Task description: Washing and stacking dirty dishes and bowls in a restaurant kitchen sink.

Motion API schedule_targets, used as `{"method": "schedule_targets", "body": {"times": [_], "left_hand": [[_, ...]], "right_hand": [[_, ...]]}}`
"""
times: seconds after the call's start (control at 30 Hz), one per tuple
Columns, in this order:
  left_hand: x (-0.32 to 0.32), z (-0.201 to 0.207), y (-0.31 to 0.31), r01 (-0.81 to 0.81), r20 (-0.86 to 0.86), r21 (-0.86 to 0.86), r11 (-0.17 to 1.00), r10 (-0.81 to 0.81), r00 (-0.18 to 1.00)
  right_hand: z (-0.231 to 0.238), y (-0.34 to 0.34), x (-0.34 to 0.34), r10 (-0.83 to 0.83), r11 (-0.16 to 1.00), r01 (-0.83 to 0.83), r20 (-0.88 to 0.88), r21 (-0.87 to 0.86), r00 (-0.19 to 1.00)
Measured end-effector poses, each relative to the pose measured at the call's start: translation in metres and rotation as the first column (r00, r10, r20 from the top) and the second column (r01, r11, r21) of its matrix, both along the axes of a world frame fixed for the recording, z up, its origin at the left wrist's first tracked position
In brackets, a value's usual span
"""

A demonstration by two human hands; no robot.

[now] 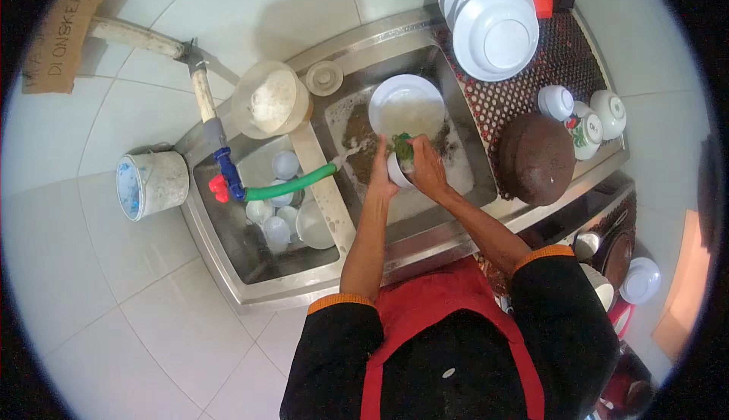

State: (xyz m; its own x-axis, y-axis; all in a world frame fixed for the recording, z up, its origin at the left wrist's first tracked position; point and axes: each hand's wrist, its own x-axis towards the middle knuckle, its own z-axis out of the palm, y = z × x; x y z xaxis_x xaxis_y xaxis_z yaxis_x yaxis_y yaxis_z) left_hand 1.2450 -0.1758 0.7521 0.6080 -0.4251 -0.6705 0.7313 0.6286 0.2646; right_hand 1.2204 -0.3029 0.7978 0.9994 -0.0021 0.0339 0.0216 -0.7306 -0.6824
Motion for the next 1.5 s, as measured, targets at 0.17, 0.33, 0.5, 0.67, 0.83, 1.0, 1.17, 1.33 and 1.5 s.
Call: {"method": "schedule_targets", "body": {"times": [0.17,0.33,0.5,0.67,0.83,1.0,1.17,1.33,1.5], "left_hand": [[0.003,0.005,0.004,-0.091,-0.102,-0.119,0.989,0.079,0.992],[0.004,0.001,0.007,0.03,0.051,0.005,1.0,-0.03,0.998],[0.01,-0.008,0.015,0.125,-0.005,-0.003,0.992,-0.125,0.992],[0.03,-0.007,0.026,-0.031,0.116,-0.057,0.998,0.038,0.993],[0.015,0.023,0.044,-0.003,0.183,-0.26,0.966,0.052,0.982],[-0.04,0.08,0.117,-0.447,0.468,0.845,0.294,-0.002,0.884],[-0.055,0.119,0.153,-0.586,0.56,0.476,-0.656,-0.288,0.777],[-0.042,0.06,0.025,-0.534,0.426,0.845,-0.028,-0.569,0.703],[0.004,-0.04,-0.043,-0.262,-0.195,0.925,-0.276,-0.935,0.295]], "right_hand": [[-0.012,0.01,-0.009,0.013,0.978,-0.008,-0.021,0.207,1.0],[-0.021,0.01,-0.004,0.227,0.955,-0.201,-0.101,0.22,0.969],[-0.012,-0.007,0.03,0.622,0.747,-0.661,-0.285,-0.063,0.73],[0.005,-0.016,0.031,0.379,0.811,0.064,-0.605,0.582,0.7],[0.03,-0.046,0.013,0.171,0.008,0.521,-0.514,0.854,0.84],[0.049,-0.086,-0.01,-0.031,-0.003,0.592,-0.592,0.806,0.805],[0.046,-0.097,-0.035,-0.115,0.045,0.648,-0.641,0.76,0.759],[0.038,-0.087,-0.049,0.02,-0.242,0.683,-0.7,0.689,0.714],[0.033,-0.088,-0.065,0.231,-0.279,0.662,-0.621,0.695,0.749]]}}
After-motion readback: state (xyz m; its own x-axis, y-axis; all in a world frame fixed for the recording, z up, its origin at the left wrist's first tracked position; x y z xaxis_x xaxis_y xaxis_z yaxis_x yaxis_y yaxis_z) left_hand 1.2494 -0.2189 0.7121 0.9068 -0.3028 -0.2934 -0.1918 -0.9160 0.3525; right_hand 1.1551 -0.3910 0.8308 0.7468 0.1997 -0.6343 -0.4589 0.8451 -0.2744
